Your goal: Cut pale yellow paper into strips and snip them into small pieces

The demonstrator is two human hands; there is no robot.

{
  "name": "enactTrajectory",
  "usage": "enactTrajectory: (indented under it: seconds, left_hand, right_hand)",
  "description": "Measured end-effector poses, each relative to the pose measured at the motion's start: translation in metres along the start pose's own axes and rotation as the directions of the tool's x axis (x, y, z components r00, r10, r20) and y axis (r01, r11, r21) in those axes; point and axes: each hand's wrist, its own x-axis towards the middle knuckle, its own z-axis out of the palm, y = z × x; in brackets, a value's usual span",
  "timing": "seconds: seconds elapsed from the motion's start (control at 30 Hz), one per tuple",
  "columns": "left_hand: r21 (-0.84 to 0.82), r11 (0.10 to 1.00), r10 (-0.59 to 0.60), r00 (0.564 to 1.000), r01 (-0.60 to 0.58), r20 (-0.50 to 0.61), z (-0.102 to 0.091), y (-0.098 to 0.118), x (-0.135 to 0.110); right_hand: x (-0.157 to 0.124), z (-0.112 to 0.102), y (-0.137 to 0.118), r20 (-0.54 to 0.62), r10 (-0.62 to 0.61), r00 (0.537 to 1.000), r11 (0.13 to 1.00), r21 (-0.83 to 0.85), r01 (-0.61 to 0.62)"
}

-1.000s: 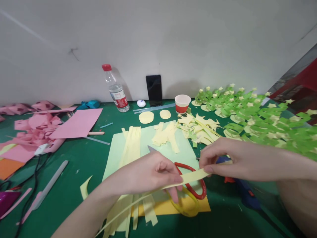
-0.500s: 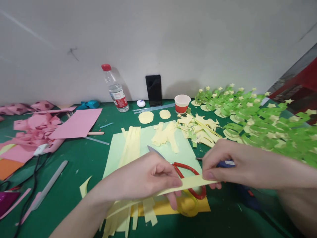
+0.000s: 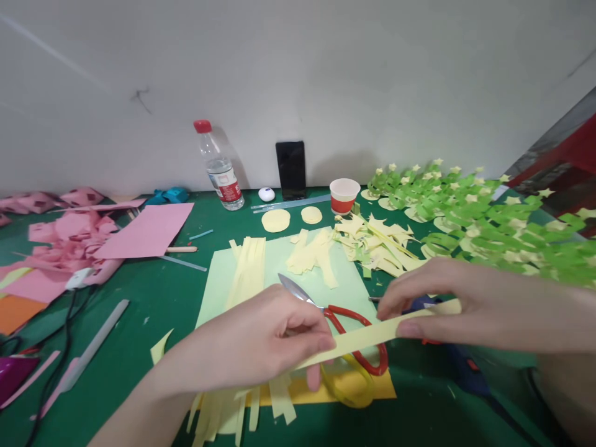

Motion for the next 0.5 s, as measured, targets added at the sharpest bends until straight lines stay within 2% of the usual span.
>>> enactTrajectory:
  seconds: [0.03,0.1,0.27,0.5]
  left_hand:
    - [0.002,1.000,0.005,1.000,-0.005,-0.002,0.001,0.001,0.001]
    - [-0.004,1.000,0.011,1.000,-0.011,-0.009,0.004,0.003,0.002]
    - [-0.025,0.999,0.024,1.000,-0.024,0.001,0.008,0.008,0.003]
    - [-0.057,0.998,0.038,0.993,-0.032,0.112,0.006,0.008,-0.002]
  right_hand:
    - [0.002,0.005,-0.002,0.040,0.017,0.999,0.999,0.031,-0.018]
    - [0.006,0.017,-0.007,0.038,0.034,0.999,0.997,0.074,-0.037]
    - [0.009,0.037,-0.013,-0.045,0.010,0.999,0.997,0.077,-0.006]
    - [-0.002,0.028,-0.010,-0.050,-0.078,0.996,0.997,0.003,0.079]
